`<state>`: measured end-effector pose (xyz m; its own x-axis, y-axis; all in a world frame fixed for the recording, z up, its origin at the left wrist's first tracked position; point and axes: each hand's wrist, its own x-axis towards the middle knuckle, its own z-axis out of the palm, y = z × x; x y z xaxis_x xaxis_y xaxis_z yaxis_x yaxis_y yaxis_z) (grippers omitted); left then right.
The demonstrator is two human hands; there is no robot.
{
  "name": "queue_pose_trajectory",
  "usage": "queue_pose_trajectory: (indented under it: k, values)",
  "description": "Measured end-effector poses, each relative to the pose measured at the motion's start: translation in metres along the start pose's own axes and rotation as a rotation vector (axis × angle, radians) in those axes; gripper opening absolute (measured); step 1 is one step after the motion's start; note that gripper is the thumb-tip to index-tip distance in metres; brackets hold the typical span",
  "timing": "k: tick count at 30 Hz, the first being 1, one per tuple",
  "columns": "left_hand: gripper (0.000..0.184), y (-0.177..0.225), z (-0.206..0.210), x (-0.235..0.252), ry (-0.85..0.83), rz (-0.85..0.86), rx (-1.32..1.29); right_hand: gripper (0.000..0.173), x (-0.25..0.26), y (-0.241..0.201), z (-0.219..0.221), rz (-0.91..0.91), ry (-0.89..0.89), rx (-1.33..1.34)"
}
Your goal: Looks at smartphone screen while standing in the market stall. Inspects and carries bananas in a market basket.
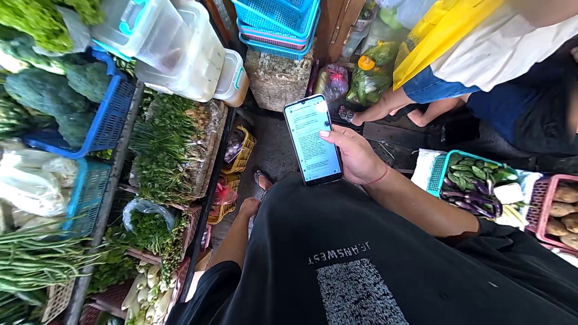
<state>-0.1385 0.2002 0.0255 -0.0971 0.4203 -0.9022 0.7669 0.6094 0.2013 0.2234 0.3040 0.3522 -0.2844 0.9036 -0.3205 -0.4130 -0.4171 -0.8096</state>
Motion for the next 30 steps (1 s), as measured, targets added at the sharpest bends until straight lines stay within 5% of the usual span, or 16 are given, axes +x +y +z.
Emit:
queue_pose_trajectory:
  k: [30]
  values:
    - [0.046,0.0009,0.0018,-0.0027,0.011,-0.008,-0.009,0.033,-0.004,0.0034,0.0014,-0.001,-0.01,-0.002]
